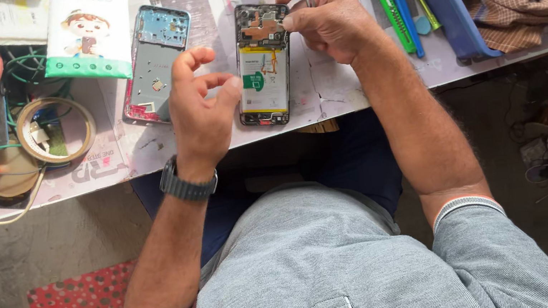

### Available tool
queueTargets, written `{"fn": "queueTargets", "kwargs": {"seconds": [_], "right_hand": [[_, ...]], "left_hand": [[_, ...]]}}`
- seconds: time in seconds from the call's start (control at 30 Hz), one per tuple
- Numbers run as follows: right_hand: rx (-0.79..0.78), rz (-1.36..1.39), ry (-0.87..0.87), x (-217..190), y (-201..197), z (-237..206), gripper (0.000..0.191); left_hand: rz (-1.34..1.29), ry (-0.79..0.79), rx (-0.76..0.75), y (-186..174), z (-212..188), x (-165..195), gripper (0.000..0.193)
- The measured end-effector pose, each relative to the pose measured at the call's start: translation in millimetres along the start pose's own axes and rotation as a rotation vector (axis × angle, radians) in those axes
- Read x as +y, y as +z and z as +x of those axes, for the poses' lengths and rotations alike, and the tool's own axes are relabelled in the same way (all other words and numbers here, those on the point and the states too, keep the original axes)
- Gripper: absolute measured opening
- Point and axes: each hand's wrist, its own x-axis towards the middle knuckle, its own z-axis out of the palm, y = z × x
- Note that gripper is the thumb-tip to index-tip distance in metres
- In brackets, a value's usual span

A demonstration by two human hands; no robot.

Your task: The person uses tweezers to remove the battery and ribbon cables from a disassembled smartphone. They then reposition internal components and place the battery back into the device.

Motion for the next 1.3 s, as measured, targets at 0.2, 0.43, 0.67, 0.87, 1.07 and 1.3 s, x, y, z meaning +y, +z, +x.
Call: {"fn": "queueTargets", "kwargs": {"seconds": [0.2, 0.43, 0.67, 0.87, 1.07, 1.3], "right_hand": [[-0.014, 0.041, 0.032, -1.2, -25.6, 1.2, 0.03], [-0.035, 0.086, 0.042, -6.8, -46.2, 11.2, 0.031], [0.304, 0.107, -0.666, 24.8, -7.3, 10.2, 0.021], [0.57, -0.625, -1.851, -42.9, 5.5, -52.7, 0.051], [0.341, -0.728, -1.26, 0.7, -12.1, -25.6, 0.037], [0.521, -1.154, -0.711, 47.5, 2.5, -22.6, 0.036]], "left_hand": [[0.207, -0.069, 0.018, 34.8, 12.1, -29.0, 0.051], [-0.615, -0.447, -0.222, 58.5, 33.4, -40.6, 0.029], [-0.791, -0.427, -0.159, 16.7, 34.0, -60.5, 0.03], [-0.788, -0.448, -0.128, 9.0, 36.5, -49.9, 0.033], [-0.703, -0.505, -0.137, 11.7, 38.6, -46.6, 0.039], [-0.59, -0.36, -0.232, 16.6, 22.7, -51.5, 0.042]]}}
